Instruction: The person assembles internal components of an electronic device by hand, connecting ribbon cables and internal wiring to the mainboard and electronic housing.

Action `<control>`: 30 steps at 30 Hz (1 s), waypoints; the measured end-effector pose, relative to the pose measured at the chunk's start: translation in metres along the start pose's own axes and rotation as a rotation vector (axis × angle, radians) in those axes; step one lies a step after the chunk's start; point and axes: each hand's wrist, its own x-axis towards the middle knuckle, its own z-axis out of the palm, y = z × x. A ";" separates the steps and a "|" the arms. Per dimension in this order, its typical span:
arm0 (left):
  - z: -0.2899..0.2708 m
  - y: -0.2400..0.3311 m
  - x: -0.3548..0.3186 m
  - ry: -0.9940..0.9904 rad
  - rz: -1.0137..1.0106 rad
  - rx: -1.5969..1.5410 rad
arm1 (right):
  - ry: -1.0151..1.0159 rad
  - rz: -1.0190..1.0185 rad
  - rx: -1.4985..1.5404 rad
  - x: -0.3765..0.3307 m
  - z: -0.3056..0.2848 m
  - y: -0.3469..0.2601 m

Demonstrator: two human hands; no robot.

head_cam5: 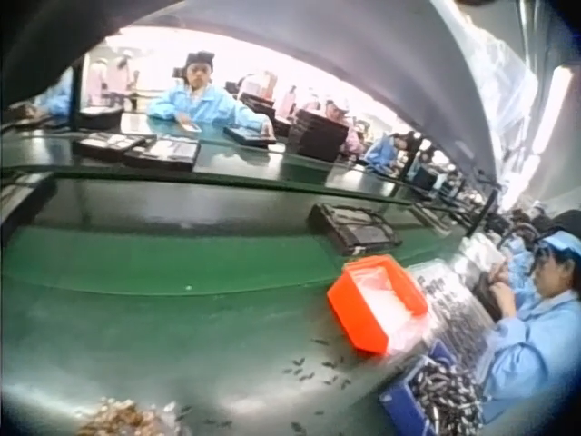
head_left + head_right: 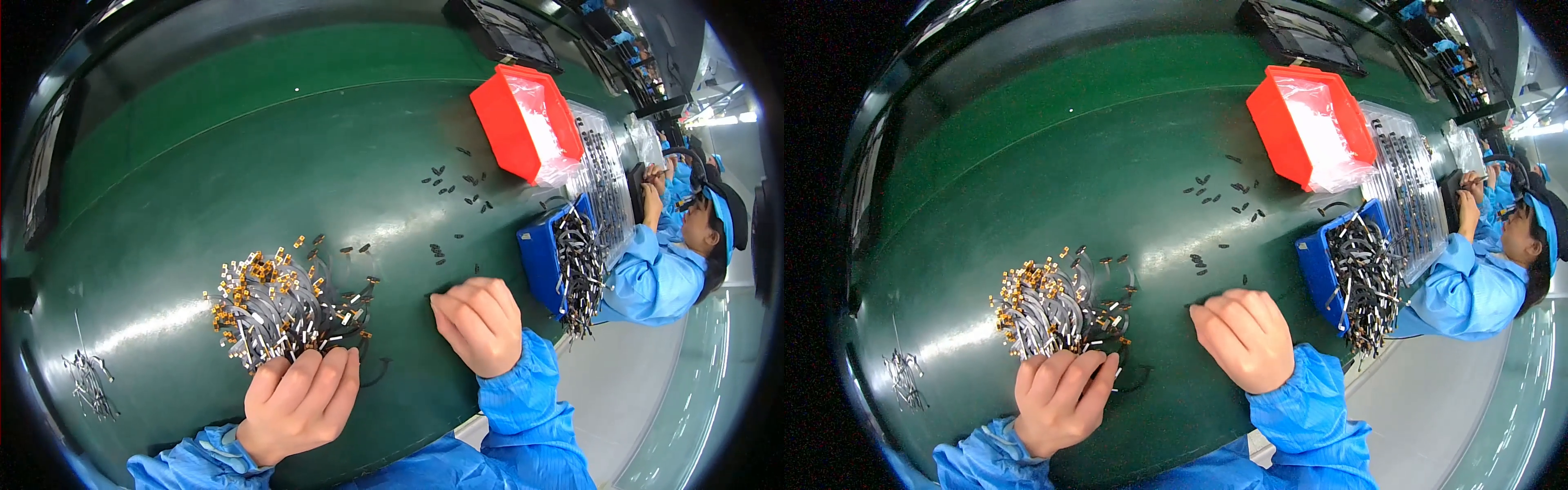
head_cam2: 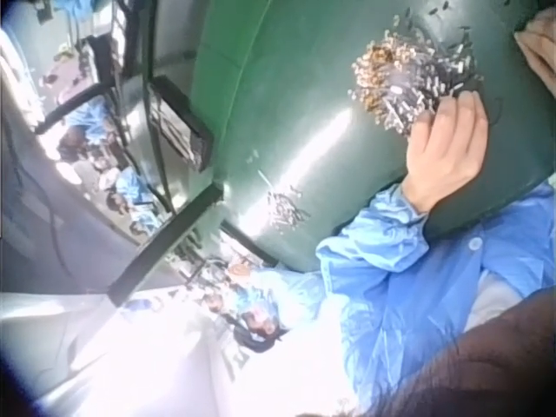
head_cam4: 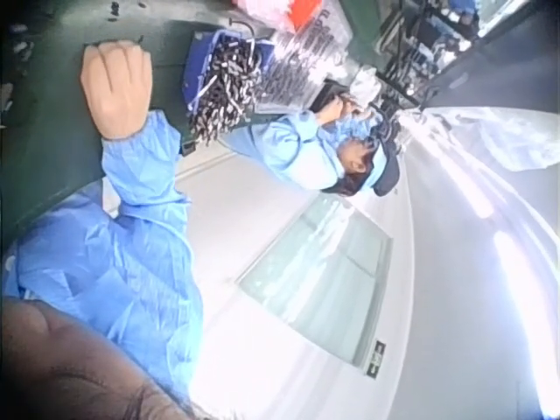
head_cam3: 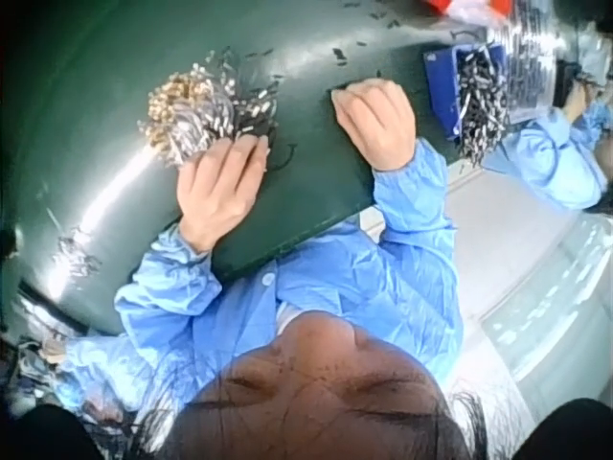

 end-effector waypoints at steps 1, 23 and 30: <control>0.000 0.000 0.001 0.002 0.003 -0.001 | -0.005 -0.002 0.004 -0.002 -0.002 -0.002; 0.005 -0.001 -0.004 -0.013 0.056 0.004 | -0.008 0.249 0.294 0.017 0.012 -0.045; 0.005 -0.002 -0.004 -0.010 0.046 0.003 | -0.025 0.198 0.262 0.014 0.019 -0.054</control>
